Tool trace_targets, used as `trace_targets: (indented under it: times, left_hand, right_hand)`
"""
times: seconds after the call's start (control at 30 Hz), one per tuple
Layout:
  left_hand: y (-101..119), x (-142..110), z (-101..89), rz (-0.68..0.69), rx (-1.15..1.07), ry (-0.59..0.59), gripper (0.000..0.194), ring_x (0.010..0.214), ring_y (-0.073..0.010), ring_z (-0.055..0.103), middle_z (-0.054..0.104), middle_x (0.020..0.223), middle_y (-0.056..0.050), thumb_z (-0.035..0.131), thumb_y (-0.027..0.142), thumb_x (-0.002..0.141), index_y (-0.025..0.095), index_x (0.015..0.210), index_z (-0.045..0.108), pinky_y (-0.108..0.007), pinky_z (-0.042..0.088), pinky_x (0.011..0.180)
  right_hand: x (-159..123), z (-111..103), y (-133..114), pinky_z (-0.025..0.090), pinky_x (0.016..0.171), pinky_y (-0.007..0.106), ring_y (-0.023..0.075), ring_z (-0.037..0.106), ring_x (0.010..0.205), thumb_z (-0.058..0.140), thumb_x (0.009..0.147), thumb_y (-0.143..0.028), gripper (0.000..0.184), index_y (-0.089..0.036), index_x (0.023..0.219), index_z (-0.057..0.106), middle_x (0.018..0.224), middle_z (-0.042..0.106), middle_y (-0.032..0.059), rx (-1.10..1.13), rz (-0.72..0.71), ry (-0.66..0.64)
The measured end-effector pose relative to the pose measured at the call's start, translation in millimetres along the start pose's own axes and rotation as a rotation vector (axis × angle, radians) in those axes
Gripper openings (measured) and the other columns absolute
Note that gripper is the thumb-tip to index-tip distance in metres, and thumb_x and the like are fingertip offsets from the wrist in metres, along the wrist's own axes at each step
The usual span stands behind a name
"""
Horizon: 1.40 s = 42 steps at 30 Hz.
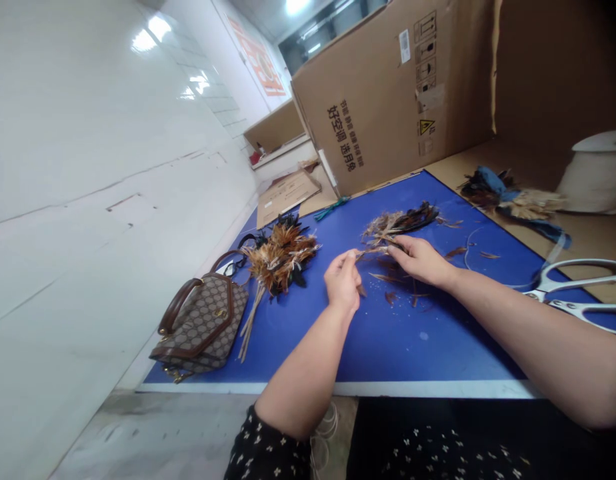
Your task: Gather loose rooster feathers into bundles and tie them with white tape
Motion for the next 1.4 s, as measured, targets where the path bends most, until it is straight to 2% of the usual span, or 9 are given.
trace_targets:
  times: [0.13,0.23,0.4,0.57,0.73,0.87,1.07,1.23,1.4]
  left_hand:
    - [1.6,3.9,-7.0,0.035,0.011,0.037,0.052,0.040,-0.0020,0.024,0.034,0.049,0.012,0.091,0.058,0.071,0.014,0.092,0.070,-0.019,0.014,0.042]
    - [-5.3,1.5,-5.1,0.026,0.120,-0.006,0.050,0.040,-0.0030,0.028,0.036,0.049,0.011,0.087,0.058,0.076,0.015,0.095,0.072,-0.018,0.018,0.042]
    - [-14.1,-6.7,3.9,0.027,0.184,-0.104,0.046,0.041,-0.0036,0.031,0.040,0.051,0.010,0.084,0.058,0.081,0.016,0.097,0.072,-0.018,0.021,0.042]
    - [-12.6,-8.5,7.6,0.018,0.115,-0.134,0.049,0.042,-0.0033,0.030,0.038,0.052,0.010,0.086,0.058,0.078,0.016,0.097,0.071,-0.018,0.021,0.044]
    - [-8.7,-11.2,14.0,-0.008,0.049,-0.182,0.048,0.045,-0.0032,0.025,0.035,0.053,0.010,0.089,0.056,0.077,0.014,0.096,0.071,-0.020,0.018,0.046]
    - [-6.8,-12.7,19.7,-0.049,-0.039,-0.225,0.048,0.050,-0.0040,0.025,0.032,0.061,0.010,0.085,0.056,0.082,0.015,0.103,0.070,-0.020,0.021,0.048]
    - [-7.6,-9.3,19.9,-0.033,-0.100,-0.218,0.043,0.057,-0.0056,0.032,0.039,0.071,0.006,0.080,0.052,0.088,0.014,0.106,0.070,-0.021,0.030,0.054]
    - [-16.8,-9.8,21.8,-0.002,-0.062,-0.270,0.041,0.063,-0.0077,0.040,0.045,0.070,0.003,0.081,0.052,0.088,0.013,0.100,0.075,-0.022,0.038,0.060]
    - [-24.2,-5.9,14.6,0.031,0.046,-0.238,0.047,0.067,-0.0097,0.051,0.060,0.073,0.000,0.080,0.054,0.088,0.014,0.112,0.080,-0.024,0.043,0.067]
  right_hand:
    - [1.4,-14.2,11.6,0.043,0.065,0.033,0.0187,0.048,0.064,0.053,0.096,-0.050,0.033,-0.020,0.083,0.060,0.065,0.056,0.0012,-0.016,0.085,0.164]
    - [-0.2,-18.2,12.2,0.044,0.065,0.033,0.0189,0.051,0.065,0.053,0.096,-0.056,0.039,-0.019,0.088,0.064,0.068,0.060,0.0024,0.003,0.113,0.214]
    - [-5.2,-0.5,-2.3,0.051,0.075,0.033,0.0208,0.063,0.079,0.072,0.085,-0.066,0.053,-0.015,0.099,0.076,0.092,0.075,0.0066,0.330,0.092,0.027]
    - [-10.7,17.3,-4.8,0.046,0.064,0.029,0.0167,0.059,0.070,0.082,0.077,-0.061,0.055,-0.013,0.104,0.080,0.087,0.074,0.0045,0.490,0.164,-0.155]
    - [-12.5,18.5,-3.6,0.037,0.054,0.026,0.0112,0.047,0.057,0.082,0.077,-0.059,0.048,-0.013,0.091,0.075,0.068,0.064,-0.0008,0.509,0.191,-0.147]
    - [-11.1,15.7,-4.2,0.033,0.051,0.025,0.0093,0.043,0.055,0.081,0.078,-0.062,0.050,-0.014,0.084,0.071,0.067,0.061,-0.0012,0.478,0.178,-0.103]
    - [-9.0,8.9,-2.1,0.034,0.052,0.025,0.0085,0.039,0.054,0.082,0.076,-0.064,0.056,-0.012,0.093,0.073,0.063,0.056,-0.0037,0.487,0.191,-0.021]
    - [-11.0,13.2,-6.0,0.035,0.052,0.026,0.0092,0.039,0.052,0.081,0.079,-0.063,0.052,-0.013,0.091,0.073,0.055,0.050,-0.0053,0.513,0.181,-0.086]
    - [-12.6,19.7,-11.4,0.035,0.051,0.025,0.0084,0.040,0.053,0.081,0.080,-0.059,0.051,-0.011,0.098,0.076,0.065,0.062,-0.0014,0.532,0.168,-0.166]
Point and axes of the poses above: each hand's wrist, its own x-axis towards the middle knuckle, its own z-axis out of the palm, y = z × x, the point moved 7 cm from there along x, towards the middle knuckle
